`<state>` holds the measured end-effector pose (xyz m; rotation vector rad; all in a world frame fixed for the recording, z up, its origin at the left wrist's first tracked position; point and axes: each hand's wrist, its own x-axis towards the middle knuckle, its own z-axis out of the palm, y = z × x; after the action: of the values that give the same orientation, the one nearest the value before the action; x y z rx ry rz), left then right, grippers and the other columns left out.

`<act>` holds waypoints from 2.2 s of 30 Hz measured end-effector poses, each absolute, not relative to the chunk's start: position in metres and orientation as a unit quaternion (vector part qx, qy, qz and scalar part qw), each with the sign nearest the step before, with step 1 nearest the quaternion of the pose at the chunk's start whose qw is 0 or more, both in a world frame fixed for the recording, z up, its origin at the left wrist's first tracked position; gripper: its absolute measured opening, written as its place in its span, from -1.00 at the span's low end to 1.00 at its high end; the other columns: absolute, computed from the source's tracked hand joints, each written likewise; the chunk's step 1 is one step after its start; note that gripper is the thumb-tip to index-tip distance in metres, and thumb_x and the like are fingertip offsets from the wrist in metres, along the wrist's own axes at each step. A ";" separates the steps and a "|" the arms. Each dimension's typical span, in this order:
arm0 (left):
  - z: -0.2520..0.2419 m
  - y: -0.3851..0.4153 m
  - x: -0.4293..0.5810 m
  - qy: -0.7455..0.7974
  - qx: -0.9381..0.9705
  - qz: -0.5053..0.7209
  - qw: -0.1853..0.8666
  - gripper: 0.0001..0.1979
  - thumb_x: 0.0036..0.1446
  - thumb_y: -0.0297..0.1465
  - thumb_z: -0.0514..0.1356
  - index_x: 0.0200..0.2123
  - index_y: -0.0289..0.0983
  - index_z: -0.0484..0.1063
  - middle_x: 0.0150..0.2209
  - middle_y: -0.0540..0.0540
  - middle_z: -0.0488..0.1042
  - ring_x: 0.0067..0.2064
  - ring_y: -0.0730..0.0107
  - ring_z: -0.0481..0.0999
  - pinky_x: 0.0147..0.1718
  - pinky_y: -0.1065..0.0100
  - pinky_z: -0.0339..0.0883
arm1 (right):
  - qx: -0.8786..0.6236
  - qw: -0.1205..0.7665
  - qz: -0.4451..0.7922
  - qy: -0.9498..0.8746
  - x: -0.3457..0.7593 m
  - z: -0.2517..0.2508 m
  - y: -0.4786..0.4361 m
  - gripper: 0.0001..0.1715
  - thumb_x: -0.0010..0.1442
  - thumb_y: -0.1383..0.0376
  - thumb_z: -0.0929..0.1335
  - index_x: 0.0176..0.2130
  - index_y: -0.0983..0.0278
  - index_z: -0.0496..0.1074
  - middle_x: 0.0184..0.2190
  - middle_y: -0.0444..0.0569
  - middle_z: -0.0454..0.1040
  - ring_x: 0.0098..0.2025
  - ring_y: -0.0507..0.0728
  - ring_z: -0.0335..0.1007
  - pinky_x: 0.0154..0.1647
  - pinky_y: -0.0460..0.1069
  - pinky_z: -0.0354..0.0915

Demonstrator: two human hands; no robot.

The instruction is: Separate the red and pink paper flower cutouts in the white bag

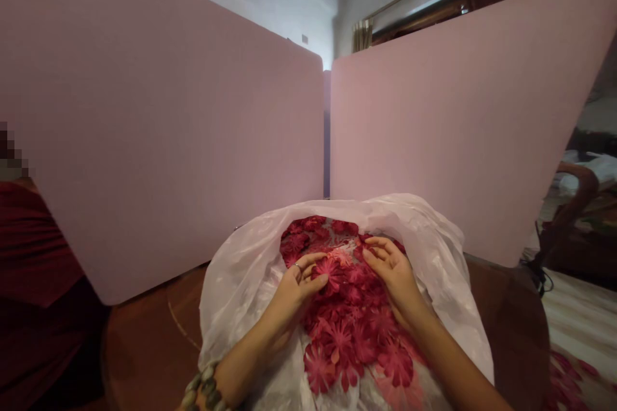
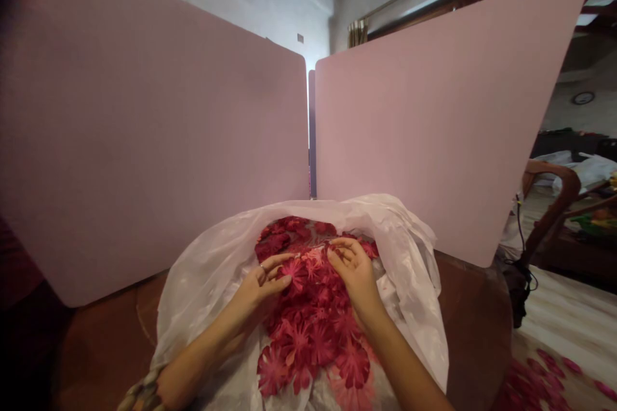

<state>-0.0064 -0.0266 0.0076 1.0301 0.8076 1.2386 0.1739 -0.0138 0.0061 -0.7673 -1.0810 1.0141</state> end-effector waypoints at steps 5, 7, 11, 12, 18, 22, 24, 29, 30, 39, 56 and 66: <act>0.005 -0.024 -0.009 0.390 0.502 0.541 0.551 -0.56 -0.25 -0.35 0.43 -0.21 -0.27 0.48 -0.18 -0.12 0.50 -0.15 0.27 0.47 -0.16 0.34 0.30 | -0.438 0.628 0.150 -0.625 0.174 -0.003 -0.011 -0.80 0.07 0.23 0.37 -0.24 0.21 0.47 -0.21 0.02 0.52 -0.09 0.23 0.36 0.00 0.17 0.22; 0.001 -0.021 -0.009 0.385 0.517 0.541 0.540 -0.57 -0.28 -0.34 0.44 -0.24 -0.27 0.49 -0.17 -0.13 0.50 -0.13 0.26 0.46 -0.15 0.35 0.29 | -0.422 0.594 0.052 -0.683 0.171 -0.004 -0.015 -0.80 0.17 0.29 0.31 -0.19 0.20 0.49 -0.20 0.01 0.52 -0.09 0.21 0.34 0.01 0.16 0.19; -0.007 -0.017 -0.006 0.358 0.527 0.534 0.557 -0.55 -0.33 -0.34 0.46 -0.27 -0.28 0.48 -0.29 -0.08 0.51 -0.25 0.32 0.47 -0.22 0.35 0.31 | -0.372 0.523 -0.083 -0.762 0.160 -0.005 -0.027 -0.70 0.23 0.37 0.27 -0.08 0.16 0.47 -0.28 -0.04 0.50 -0.19 0.16 0.32 -0.12 0.09 0.18; -0.008 -0.017 -0.005 0.352 0.528 0.530 0.563 -0.55 -0.33 -0.34 0.46 -0.28 -0.28 0.48 -0.32 -0.07 0.51 -0.28 0.34 0.47 -0.23 0.35 0.31 | -0.368 0.512 -0.114 -0.768 0.157 -0.006 -0.029 -0.68 0.23 0.39 0.27 -0.06 0.15 0.47 -0.28 -0.03 0.50 -0.19 0.16 0.31 -0.13 0.09 0.16; -0.009 -0.019 -0.003 0.344 0.514 0.523 0.586 -0.61 -0.31 -0.36 0.46 -0.32 -0.27 0.49 -0.42 0.00 0.49 -0.34 0.41 0.47 -0.25 0.40 0.31 | -0.360 0.464 -0.211 -0.782 0.154 -0.007 -0.032 -0.68 0.24 0.36 0.28 -0.03 0.18 0.46 -0.18 -0.02 0.51 -0.13 0.18 0.26 -0.05 0.11 0.04; -0.008 -0.020 -0.003 0.351 0.494 0.534 0.589 -0.60 -0.32 -0.37 0.46 -0.32 -0.30 0.50 -0.41 -0.03 0.49 -0.33 0.41 0.46 -0.24 0.40 0.30 | -0.349 0.448 -0.238 -0.788 0.155 -0.005 -0.032 -0.67 0.24 0.36 0.28 -0.01 0.21 0.45 -0.18 0.00 0.53 -0.13 0.18 0.26 -0.02 0.13 0.01; -0.007 -0.020 -0.003 0.358 0.486 0.538 0.589 -0.60 -0.33 -0.38 0.47 -0.32 -0.31 0.51 -0.42 -0.03 0.47 -0.33 0.42 0.45 -0.24 0.41 0.28 | -0.345 0.436 -0.239 -0.796 0.155 -0.004 -0.033 -0.67 0.24 0.39 0.27 -0.02 0.23 0.45 -0.17 0.01 0.53 -0.13 0.18 0.26 -0.01 0.13 0.01; -0.004 -0.021 -0.004 0.366 0.485 0.536 0.586 -0.61 -0.33 -0.40 0.47 -0.32 -0.30 0.52 -0.39 -0.04 0.48 -0.31 0.42 0.44 -0.24 0.40 0.27 | -0.358 0.429 -0.224 -0.799 0.154 -0.004 -0.035 -0.64 0.24 0.40 0.24 0.01 0.22 0.43 -0.17 0.02 0.53 -0.11 0.21 0.26 -0.02 0.15 0.02; -0.004 -0.021 -0.004 0.367 0.486 0.535 0.586 -0.61 -0.33 -0.41 0.47 -0.32 -0.30 0.52 -0.39 -0.04 0.48 -0.31 0.41 0.44 -0.24 0.40 0.28 | -0.358 0.429 -0.221 -0.799 0.154 -0.004 -0.035 -0.63 0.24 0.40 0.24 0.01 0.21 0.43 -0.17 0.03 0.52 -0.11 0.21 0.26 -0.02 0.16 0.02; -0.001 -0.024 -0.004 0.336 0.441 0.521 0.649 -0.60 -0.32 -0.43 0.46 -0.31 -0.32 0.51 -0.42 -0.04 0.51 -0.40 0.46 0.46 -0.30 0.40 0.28 | -0.359 0.426 -0.196 -0.807 0.155 0.001 -0.039 -0.70 0.22 0.33 0.28 -0.05 0.25 0.45 -0.15 0.03 0.51 -0.10 0.22 0.27 -0.01 0.16 0.00; 0.000 -0.023 -0.006 0.360 0.536 0.505 0.574 -0.63 -0.31 -0.36 0.46 -0.33 -0.30 0.53 -0.38 -0.07 0.53 -0.32 0.34 0.49 -0.23 0.34 0.31 | -0.377 0.515 -0.079 -0.766 0.152 -0.007 -0.032 -0.85 0.19 0.34 0.32 -0.24 0.17 0.48 -0.26 -0.04 0.51 -0.15 0.18 0.34 -0.06 0.14 0.14; -0.005 -0.023 -0.003 0.343 0.596 0.477 0.547 -0.68 -0.24 -0.35 0.42 -0.33 -0.28 0.53 -0.35 -0.09 0.53 -0.29 0.30 0.45 -0.24 0.32 0.28 | -0.403 0.515 -0.076 -0.753 0.150 -0.010 -0.031 -0.78 0.21 0.47 0.20 -0.38 0.22 0.32 -0.33 -0.04 0.45 -0.24 0.17 0.28 -0.19 0.07 0.14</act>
<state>-0.0028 -0.0226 -0.0051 1.4119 0.8133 1.1315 0.1500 -0.0313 -0.0095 -0.9684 -1.8088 -0.1837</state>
